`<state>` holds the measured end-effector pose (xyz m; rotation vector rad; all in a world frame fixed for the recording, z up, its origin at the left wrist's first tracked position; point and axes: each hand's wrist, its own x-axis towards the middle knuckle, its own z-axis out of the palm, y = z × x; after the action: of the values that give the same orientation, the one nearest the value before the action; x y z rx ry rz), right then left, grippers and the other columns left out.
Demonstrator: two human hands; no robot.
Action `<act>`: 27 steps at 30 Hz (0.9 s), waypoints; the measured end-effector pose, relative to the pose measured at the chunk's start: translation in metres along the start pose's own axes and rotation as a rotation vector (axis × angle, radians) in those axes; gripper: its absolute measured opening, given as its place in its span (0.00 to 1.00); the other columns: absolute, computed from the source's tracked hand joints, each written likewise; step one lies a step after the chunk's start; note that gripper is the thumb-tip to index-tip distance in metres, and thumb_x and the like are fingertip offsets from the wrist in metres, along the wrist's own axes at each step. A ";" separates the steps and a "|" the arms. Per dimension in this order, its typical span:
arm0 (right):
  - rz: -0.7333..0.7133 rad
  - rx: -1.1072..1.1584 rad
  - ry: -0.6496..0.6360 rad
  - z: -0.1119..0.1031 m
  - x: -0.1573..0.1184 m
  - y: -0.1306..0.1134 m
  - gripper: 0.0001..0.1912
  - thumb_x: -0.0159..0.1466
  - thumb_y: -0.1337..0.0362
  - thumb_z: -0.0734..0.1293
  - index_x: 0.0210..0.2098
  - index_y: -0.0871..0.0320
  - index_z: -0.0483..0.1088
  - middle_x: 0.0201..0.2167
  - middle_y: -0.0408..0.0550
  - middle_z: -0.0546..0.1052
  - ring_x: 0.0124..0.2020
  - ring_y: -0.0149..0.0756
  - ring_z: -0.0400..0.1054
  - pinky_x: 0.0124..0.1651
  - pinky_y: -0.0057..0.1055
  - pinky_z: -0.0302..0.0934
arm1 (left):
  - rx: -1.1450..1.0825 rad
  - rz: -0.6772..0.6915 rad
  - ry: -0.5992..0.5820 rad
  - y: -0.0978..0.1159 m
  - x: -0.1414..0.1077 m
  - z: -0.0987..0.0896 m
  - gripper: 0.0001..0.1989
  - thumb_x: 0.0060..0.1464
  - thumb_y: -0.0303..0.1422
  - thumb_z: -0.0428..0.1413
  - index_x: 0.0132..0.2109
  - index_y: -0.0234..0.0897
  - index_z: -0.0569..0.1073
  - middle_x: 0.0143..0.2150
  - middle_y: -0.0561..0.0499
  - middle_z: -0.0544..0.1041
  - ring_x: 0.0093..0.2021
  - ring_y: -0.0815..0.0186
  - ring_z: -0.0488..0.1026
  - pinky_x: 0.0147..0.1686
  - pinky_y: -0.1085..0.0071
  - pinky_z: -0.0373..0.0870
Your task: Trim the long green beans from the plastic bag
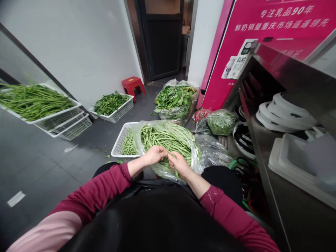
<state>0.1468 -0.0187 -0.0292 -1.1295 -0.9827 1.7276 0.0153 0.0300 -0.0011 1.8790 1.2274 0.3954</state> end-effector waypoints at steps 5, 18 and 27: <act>-0.182 -0.066 0.311 -0.013 0.008 -0.006 0.13 0.53 0.53 0.64 0.29 0.55 0.60 0.15 0.36 0.62 0.14 0.25 0.55 0.18 0.24 0.50 | 0.172 0.030 0.268 -0.013 0.014 0.020 0.11 0.52 0.28 0.45 0.40 0.31 0.69 0.30 0.47 0.71 0.29 0.69 0.68 0.31 0.71 0.66; 0.145 -1.440 -0.010 -0.051 0.002 0.038 0.09 0.47 0.63 0.67 0.28 0.59 0.71 0.28 0.54 0.73 0.32 0.41 0.67 0.31 0.30 0.56 | 0.999 0.180 -0.420 -0.036 -0.030 0.042 0.11 0.50 0.25 0.47 0.41 0.34 0.69 0.37 0.42 0.69 0.31 0.62 0.72 0.29 0.68 0.67; 0.078 -0.794 0.014 -0.071 -0.003 0.001 0.12 0.51 0.55 0.64 0.25 0.59 0.69 0.12 0.39 0.62 0.15 0.27 0.55 0.19 0.24 0.49 | 0.889 0.378 0.012 -0.014 -0.009 -0.017 0.11 0.55 0.34 0.44 0.34 0.37 0.70 0.33 0.48 0.70 0.40 0.63 0.63 0.39 0.67 0.58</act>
<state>0.2138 -0.0097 -0.0496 -1.6735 -1.7087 1.3954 -0.0088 0.0329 -0.0002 2.8872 1.1399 0.0339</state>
